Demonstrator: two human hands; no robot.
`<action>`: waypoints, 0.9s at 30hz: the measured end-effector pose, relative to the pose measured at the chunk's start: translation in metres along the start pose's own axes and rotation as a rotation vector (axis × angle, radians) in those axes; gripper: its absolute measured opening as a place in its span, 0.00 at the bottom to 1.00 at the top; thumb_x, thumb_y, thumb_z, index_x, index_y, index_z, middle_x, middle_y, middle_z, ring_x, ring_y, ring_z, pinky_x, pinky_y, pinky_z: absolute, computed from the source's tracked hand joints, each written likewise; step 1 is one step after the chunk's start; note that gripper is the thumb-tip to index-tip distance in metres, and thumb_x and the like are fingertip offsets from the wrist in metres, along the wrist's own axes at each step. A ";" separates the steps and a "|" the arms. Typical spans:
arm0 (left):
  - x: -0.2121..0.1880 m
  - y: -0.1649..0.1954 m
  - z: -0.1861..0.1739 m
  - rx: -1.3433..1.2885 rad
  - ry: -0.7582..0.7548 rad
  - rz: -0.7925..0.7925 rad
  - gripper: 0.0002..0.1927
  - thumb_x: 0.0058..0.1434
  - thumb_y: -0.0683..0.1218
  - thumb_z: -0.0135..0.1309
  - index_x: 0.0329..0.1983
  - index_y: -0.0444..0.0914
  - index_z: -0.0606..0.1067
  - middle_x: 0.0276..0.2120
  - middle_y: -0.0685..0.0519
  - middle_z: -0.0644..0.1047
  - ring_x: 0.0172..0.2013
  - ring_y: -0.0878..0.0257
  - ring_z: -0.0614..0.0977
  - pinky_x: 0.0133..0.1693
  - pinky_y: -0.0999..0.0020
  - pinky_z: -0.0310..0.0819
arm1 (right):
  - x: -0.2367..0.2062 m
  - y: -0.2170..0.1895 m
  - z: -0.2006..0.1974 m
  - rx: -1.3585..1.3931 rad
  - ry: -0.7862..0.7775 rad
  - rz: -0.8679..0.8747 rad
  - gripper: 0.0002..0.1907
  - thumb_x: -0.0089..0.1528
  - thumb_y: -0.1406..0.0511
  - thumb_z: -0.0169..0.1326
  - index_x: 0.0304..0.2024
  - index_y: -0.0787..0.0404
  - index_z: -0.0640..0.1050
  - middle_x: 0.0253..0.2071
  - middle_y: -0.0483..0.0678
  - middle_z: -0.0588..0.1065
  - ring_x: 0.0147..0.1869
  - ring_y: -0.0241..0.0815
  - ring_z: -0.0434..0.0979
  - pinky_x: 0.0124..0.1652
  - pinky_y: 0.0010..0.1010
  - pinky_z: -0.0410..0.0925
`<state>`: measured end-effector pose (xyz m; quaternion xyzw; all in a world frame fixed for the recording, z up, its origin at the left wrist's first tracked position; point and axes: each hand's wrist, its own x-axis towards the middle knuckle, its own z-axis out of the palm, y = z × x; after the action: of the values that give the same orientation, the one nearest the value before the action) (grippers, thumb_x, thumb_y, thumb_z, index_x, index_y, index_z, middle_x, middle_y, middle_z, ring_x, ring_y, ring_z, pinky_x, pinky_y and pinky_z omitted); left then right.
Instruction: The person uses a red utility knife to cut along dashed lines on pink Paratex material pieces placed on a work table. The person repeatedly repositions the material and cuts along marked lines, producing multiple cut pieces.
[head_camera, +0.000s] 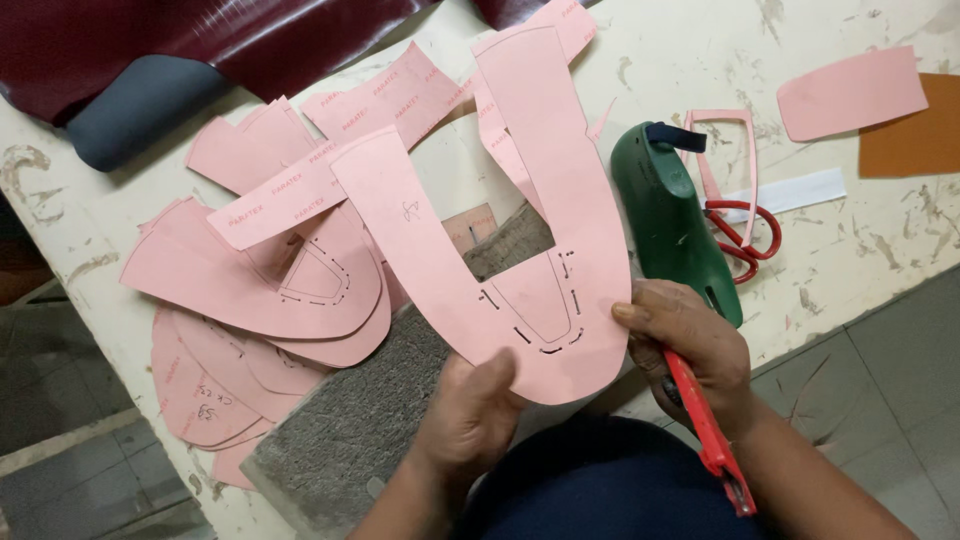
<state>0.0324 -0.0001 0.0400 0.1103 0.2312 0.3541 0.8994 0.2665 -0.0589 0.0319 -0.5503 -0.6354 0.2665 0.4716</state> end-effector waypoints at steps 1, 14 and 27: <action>0.002 -0.003 -0.001 0.117 0.057 -0.028 0.26 0.70 0.48 0.47 0.66 0.29 0.66 0.58 0.42 0.76 0.59 0.53 0.77 0.62 0.55 0.69 | 0.001 0.001 0.001 0.011 -0.015 0.040 0.19 0.64 0.71 0.57 0.58 0.63 0.78 0.30 0.41 0.73 0.33 0.37 0.73 0.37 0.26 0.65; 0.034 -0.035 -0.022 0.376 0.422 -0.265 0.21 0.68 0.56 0.49 0.53 0.35 0.74 0.43 0.44 0.81 0.34 0.62 0.84 0.32 0.69 0.79 | 0.006 0.014 0.012 -0.367 0.040 0.259 0.23 0.63 0.53 0.56 0.52 0.63 0.79 0.44 0.53 0.72 0.43 0.42 0.74 0.42 0.30 0.69; 0.076 0.033 -0.009 1.808 0.398 0.343 0.43 0.53 0.52 0.64 0.67 0.31 0.60 0.51 0.43 0.78 0.54 0.49 0.76 0.60 0.51 0.51 | 0.009 0.030 0.000 -0.006 0.060 0.333 0.13 0.70 0.65 0.45 0.41 0.65 0.79 0.55 0.57 0.73 0.57 0.42 0.74 0.58 0.31 0.68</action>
<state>0.0582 0.0764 0.0185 0.7366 0.5486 0.1804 0.3521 0.2802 -0.0427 0.0086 -0.6570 -0.5220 0.3225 0.4380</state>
